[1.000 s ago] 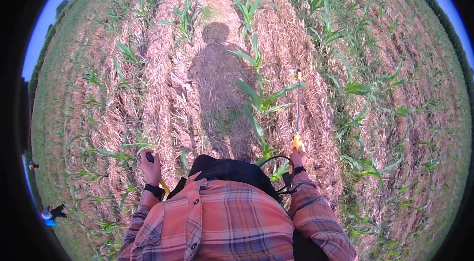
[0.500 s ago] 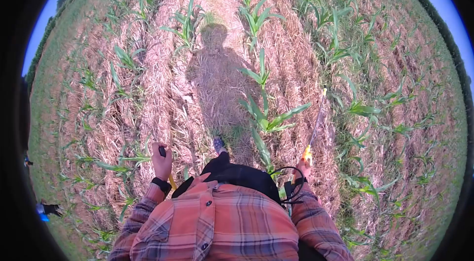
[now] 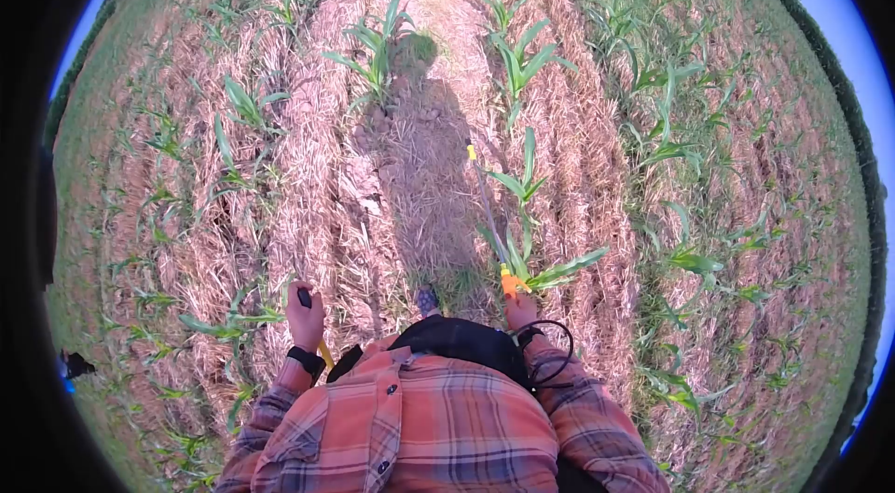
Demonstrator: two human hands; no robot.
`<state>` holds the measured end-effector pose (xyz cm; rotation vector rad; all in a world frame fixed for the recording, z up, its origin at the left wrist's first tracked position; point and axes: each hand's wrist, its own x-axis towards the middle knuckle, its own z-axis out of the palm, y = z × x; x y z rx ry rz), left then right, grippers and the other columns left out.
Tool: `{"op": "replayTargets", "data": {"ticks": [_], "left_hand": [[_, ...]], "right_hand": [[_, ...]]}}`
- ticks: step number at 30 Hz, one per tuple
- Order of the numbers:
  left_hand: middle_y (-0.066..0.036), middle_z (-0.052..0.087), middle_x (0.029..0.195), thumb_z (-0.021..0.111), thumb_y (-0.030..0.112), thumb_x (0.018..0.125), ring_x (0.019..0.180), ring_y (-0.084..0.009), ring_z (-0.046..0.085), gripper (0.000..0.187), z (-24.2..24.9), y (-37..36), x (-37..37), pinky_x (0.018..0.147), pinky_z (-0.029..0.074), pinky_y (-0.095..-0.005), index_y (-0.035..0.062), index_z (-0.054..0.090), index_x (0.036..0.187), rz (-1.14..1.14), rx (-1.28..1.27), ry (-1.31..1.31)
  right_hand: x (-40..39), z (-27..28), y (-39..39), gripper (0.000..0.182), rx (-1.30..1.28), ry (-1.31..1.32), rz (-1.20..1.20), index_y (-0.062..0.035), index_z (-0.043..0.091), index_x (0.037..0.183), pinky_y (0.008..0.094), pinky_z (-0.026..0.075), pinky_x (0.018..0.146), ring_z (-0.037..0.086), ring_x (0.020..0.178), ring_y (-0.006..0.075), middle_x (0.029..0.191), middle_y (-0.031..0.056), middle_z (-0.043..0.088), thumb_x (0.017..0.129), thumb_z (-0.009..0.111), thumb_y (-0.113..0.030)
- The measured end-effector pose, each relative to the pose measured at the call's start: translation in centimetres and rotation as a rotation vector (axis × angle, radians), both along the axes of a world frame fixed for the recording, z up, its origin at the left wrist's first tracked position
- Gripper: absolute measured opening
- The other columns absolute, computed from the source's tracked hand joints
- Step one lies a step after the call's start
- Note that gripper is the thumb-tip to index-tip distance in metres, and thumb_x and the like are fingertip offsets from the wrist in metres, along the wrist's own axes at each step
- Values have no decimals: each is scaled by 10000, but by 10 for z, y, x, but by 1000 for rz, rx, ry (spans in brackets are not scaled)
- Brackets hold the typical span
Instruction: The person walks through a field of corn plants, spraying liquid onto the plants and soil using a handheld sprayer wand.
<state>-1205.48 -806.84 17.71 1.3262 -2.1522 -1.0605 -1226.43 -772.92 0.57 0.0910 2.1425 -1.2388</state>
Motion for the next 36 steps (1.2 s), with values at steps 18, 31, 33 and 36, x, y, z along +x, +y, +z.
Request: {"op": "replayTargets", "data": {"ticks": [18,31,33,36], "left_hand": [[-9,392,581,521,17,736,482,-87,385,130,-22,-53,-34,426,336,-246,54,456,841,91,-46,164],[-6,402,578,497,25,749,437,-72,430,118,-2,-73,-156,373,362,-223,53,445,851,-47,-288,144],[0,394,575,495,27,754,439,-67,418,115,-3,-75,-175,373,358,-220,57,445,853,-66,-234,139],[21,370,563,489,22,769,439,-55,385,111,-1,-76,-200,374,343,-217,69,444,859,-102,-174,122]], "right_hand": [[-77,-2,-103,272,-85,189,1053,-88,527,865,378,432,635,578,732,298,776,147,573,793,500,-349],[-180,-24,-70,286,131,249,363,-41,553,733,270,406,503,517,525,111,560,30,531,803,524,-317],[-192,-23,-59,306,152,256,300,-44,551,704,279,397,463,504,494,107,553,26,527,810,518,-329],[-208,-40,-39,285,136,129,23,-38,532,754,266,361,359,467,401,123,539,26,512,822,507,-314]]}}
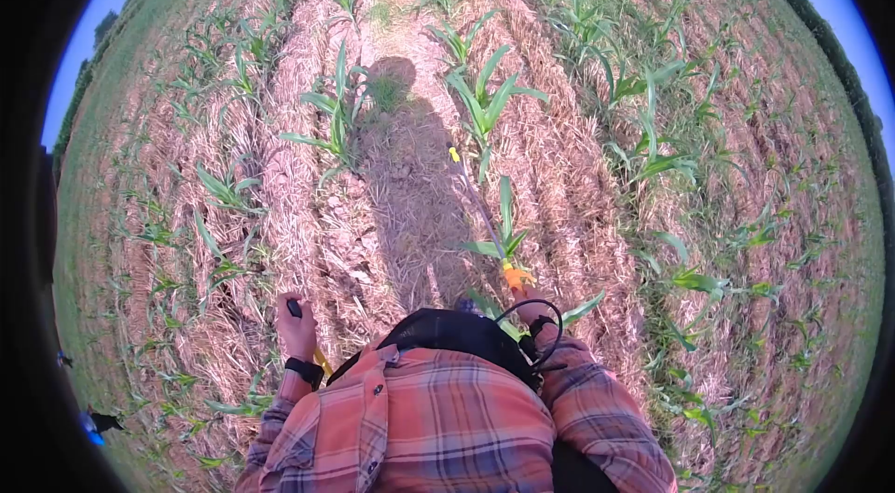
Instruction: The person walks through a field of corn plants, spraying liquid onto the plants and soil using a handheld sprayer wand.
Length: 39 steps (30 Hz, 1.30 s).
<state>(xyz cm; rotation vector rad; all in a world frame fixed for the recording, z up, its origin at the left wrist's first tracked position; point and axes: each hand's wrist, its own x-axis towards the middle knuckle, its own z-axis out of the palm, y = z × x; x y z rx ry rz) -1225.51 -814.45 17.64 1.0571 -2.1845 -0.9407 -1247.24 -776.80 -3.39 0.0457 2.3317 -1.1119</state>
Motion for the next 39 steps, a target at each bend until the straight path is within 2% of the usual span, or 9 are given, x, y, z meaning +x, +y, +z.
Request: {"op": "replayTargets", "data": {"ticks": [4,11,15,18,22,30,34,36,39], "left_hand": [[-20,410,597,520,27,735,519,-95,365,128,12,4,-32,469,328,-264,46,458,845,28,148,13],[-36,430,613,514,34,735,527,-106,379,125,4,-14,-53,487,339,-264,39,460,848,36,141,-39],[-55,445,617,520,36,727,532,-134,410,127,-1,-36,-68,507,359,-271,38,463,840,18,27,-76],[-66,451,619,529,39,722,533,-148,428,131,-19,-68,-88,514,368,-272,43,466,836,14,157,-15],[-3,384,589,525,30,733,514,-84,356,122,3,-99,-126,460,309,-242,55,457,831,-23,35,32],[-72,509,694,517,17,734,620,-138,489,139,-3,-166,-140,586,404,-265,45,460,858,68,212,1],[-81,520,708,509,13,736,651,-143,511,134,-4,-189,-144,615,412,-266,45,459,855,80,213,8],[-74,504,689,508,15,739,626,-142,490,125,-7,-196,-146,594,404,-268,44,457,849,78,194,20],[-64,480,656,511,17,740,587,-125,454,113,-2,-206,-151,547,382,-262,44,454,834,95,275,-9]], "right_hand": [[-20,31,20,249,-166,-267,-382,-49,525,783,256,339,315,446,377,126,538,31,493,816,511,-296],[-63,16,48,237,-424,-27,-827,-55,523,772,260,321,283,427,361,125,538,37,479,809,514,-289],[-89,32,34,235,-407,-70,-941,-51,509,798,261,317,275,415,347,132,534,39,462,801,517,-285],[-100,36,9,228,-360,-48,-907,-61,503,796,262,317,281,407,340,131,512,35,449,802,516,-288],[-117,43,-51,211,-401,-54,-811,-61,516,791,261,317,282,409,337,129,502,35,448,805,515,-272],[-150,49,-175,223,-240,-202,-423,-81,465,781,264,308,297,407,347,125,513,24,434,831,490,-297],[-155,47,-223,285,-136,-100,-85,-66,519,728,277,347,336,439,361,133,509,23,471,831,488,-330],[-158,53,-241,292,66,66,253,-64,536,722,280,388,405,492,420,134,553,31,528,824,491,-335],[-160,70,-266,302,6,-14,366,-48,577,733,294,414,480,538,495,136,531,41,543,792,525,-340]]}}
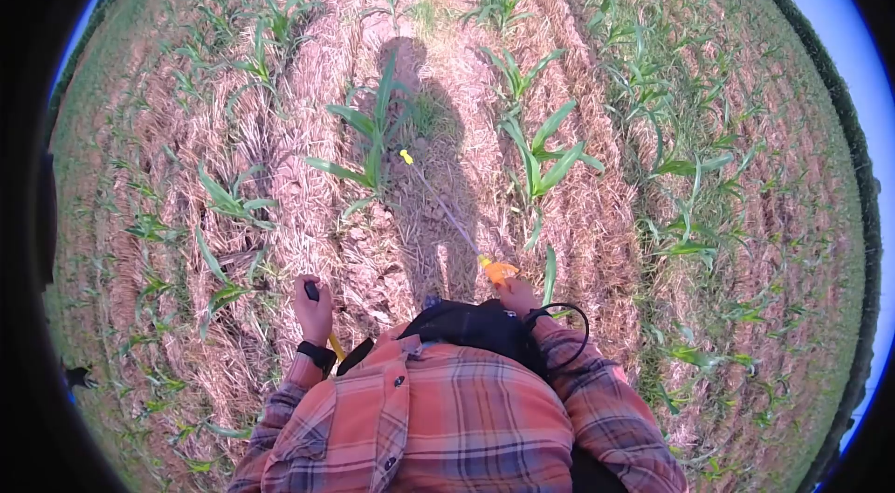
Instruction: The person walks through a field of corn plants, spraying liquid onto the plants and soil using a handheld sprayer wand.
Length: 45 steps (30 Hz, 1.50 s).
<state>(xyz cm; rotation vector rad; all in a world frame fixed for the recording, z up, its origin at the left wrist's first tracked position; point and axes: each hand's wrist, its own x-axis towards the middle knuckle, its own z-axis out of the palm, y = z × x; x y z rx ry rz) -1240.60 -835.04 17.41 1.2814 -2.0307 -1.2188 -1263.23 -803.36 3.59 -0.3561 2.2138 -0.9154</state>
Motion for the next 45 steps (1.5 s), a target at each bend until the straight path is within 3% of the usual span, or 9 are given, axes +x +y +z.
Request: {"op": "replayTargets", "data": {"ticks": [2,5,12,16,22,24,33,40,45], "left_hand": [[-50,456,630,513,19,743,563,-115,426,107,-8,-8,-3,521,364,-259,46,453,827,12,-33,36],[-25,415,590,517,24,748,528,-96,383,98,-11,-16,-10,482,333,-251,51,453,817,40,-27,69],[14,388,568,531,33,746,487,-70,371,124,10,-27,-41,429,303,-240,54,451,838,117,89,126],[12,387,548,530,30,742,472,-83,368,122,-6,-53,-60,421,299,-261,54,454,834,107,-104,105],[-20,397,569,540,36,726,488,-102,360,138,8,-70,-130,436,294,-270,60,455,833,94,-124,-27],[-8,376,542,535,31,726,478,-101,348,140,2,-76,-155,431,288,-270,61,455,837,30,-194,94],[-42,414,642,515,27,723,558,-133,379,125,12,-83,-249,526,349,-279,37,456,833,-64,-125,8],[-42,435,656,536,35,732,561,-122,383,125,12,-94,-304,521,348,-274,41,457,829,-114,-127,22],[-37,429,615,530,18,727,524,-112,378,133,12,-99,-323,487,338,-267,45,461,837,-81,-119,-35]], "right_hand": [[-8,14,-15,310,50,-4,77,-59,581,757,330,429,518,566,545,200,557,76,555,790,512,-359],[-18,25,-33,336,-30,164,463,-55,551,903,356,435,600,570,641,272,680,128,574,801,481,-367],[-49,27,-67,292,-49,-31,632,-43,542,883,307,413,614,557,677,154,685,126,561,824,513,-327],[-87,-31,-68,297,-20,70,605,-49,569,891,315,417,635,557,706,146,717,123,575,812,532,-333],[-147,-23,-62,345,-28,117,314,-44,578,854,349,415,599,565,666,225,693,123,578,778,542,-379],[-163,-23,-55,347,5,181,179,-43,574,809,343,408,553,553,603,202,630,107,562,782,532,-386],[-226,-36,-28,264,-61,-7,-505,-52,544,716,265,333,347,448,377,112,506,23,491,816,533,-295],[-277,-21,1,270,-251,-233,-1108,-57,536,759,250,323,309,432,361,121,512,25,473,799,540,-324],[-317,-14,15,227,-502,-193,-1280,-84,534,748,238,321,320,409,356,110,503,5,447,806,524,-303]]}}
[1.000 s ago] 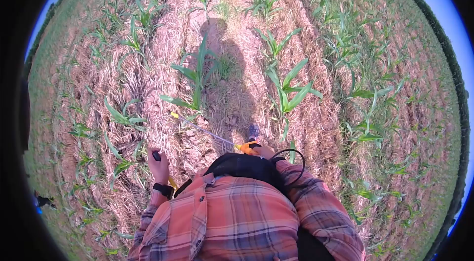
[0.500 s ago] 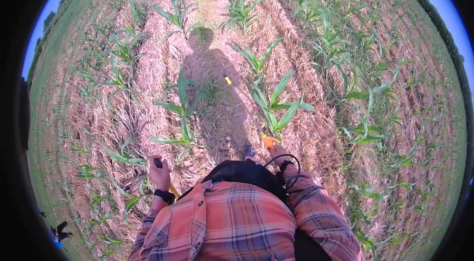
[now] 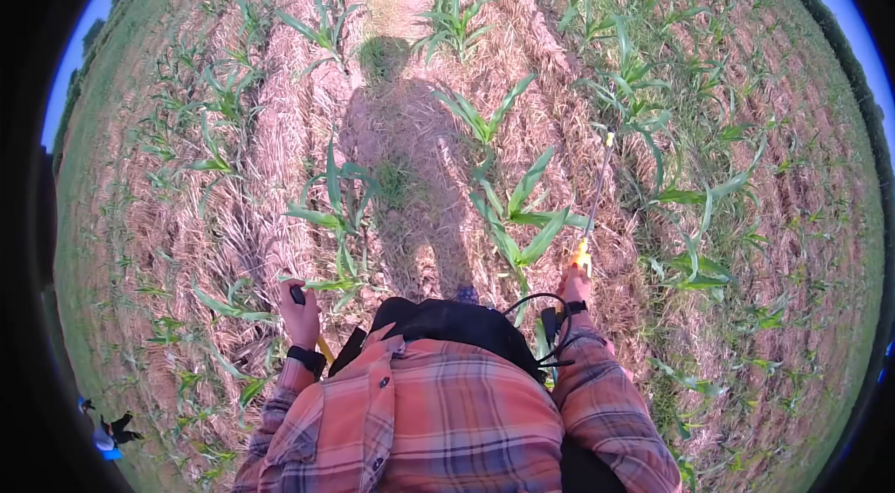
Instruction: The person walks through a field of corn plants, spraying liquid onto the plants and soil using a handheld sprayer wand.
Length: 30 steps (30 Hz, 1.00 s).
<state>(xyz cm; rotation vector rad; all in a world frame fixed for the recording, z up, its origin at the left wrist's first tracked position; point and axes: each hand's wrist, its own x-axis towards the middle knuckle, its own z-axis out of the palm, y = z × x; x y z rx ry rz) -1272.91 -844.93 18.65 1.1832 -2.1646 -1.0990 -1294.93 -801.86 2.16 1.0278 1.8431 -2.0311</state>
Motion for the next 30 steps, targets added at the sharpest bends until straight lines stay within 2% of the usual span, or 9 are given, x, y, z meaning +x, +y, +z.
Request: {"op": "replayTargets", "data": {"ticks": [7,13,17,23,25,26,27,29,30], "left_hand": [[-58,460,636,520,9,720,556,-134,435,151,-1,-27,-30,526,376,-277,41,462,855,-25,-12,-7],[-68,477,656,514,5,724,571,-142,448,149,1,-71,-75,540,382,-279,48,455,854,-55,35,73],[-57,461,625,517,7,721,532,-134,430,157,6,-109,-97,507,367,-276,58,455,857,-49,-3,55],[-42,426,597,522,14,718,516,-119,394,147,24,-159,-118,485,344,-269,51,461,847,-37,12,63],[-41,431,598,526,19,721,517,-114,397,138,13,-175,-121,485,344,-263,49,462,840,-29,24,96],[-43,435,601,529,23,722,516,-115,400,137,17,-179,-124,486,346,-262,49,462,837,-29,28,83],[-45,439,604,533,27,722,515,-115,402,135,19,-183,-127,487,348,-261,49,462,835,-27,31,69],[-45,439,601,540,34,724,512,-111,399,134,14,-191,-131,483,344,-259,49,461,832,-31,22,96],[-45,437,601,540,34,724,509,-111,396,134,13,-195,-133,479,341,-260,48,461,832,-30,24,112]], "right_hand": [[-27,-2,-28,249,11,-36,-94,-105,474,694,247,320,315,399,348,113,489,1,427,806,524,-322],[-47,-8,-100,212,132,-87,176,-77,511,771,243,294,300,383,335,96,495,17,445,823,522,-283],[-70,-4,-159,270,235,-44,509,-69,493,703,265,303,302,387,339,107,503,15,438,827,486,-308],[-88,9,-237,341,392,63,815,-50,514,676,250,354,351,454,375,118,529,35,502,829,482,-353],[-92,31,-259,372,440,105,1075,-52,542,713,262,394,422,496,439,111,549,35,523,816,481,-404],[-95,47,-270,392,560,87,1204,-61,562,755,296,423,507,531,520,145,574,45,540,800,478,-442],[-100,44,-277,392,565,90,1203,-61,562,755,296,423,507,531,520,145,574,45,540,800,478,-442],[-106,38,-289,401,621,221,1469,-68,567,822,325,427,575,555,612,196,634,74,562,795,470,-456],[-109,39,-292,370,487,230,1512,-66,553,885,335,417,597,558,663,240,700,114,571,808,471,-418]]}}
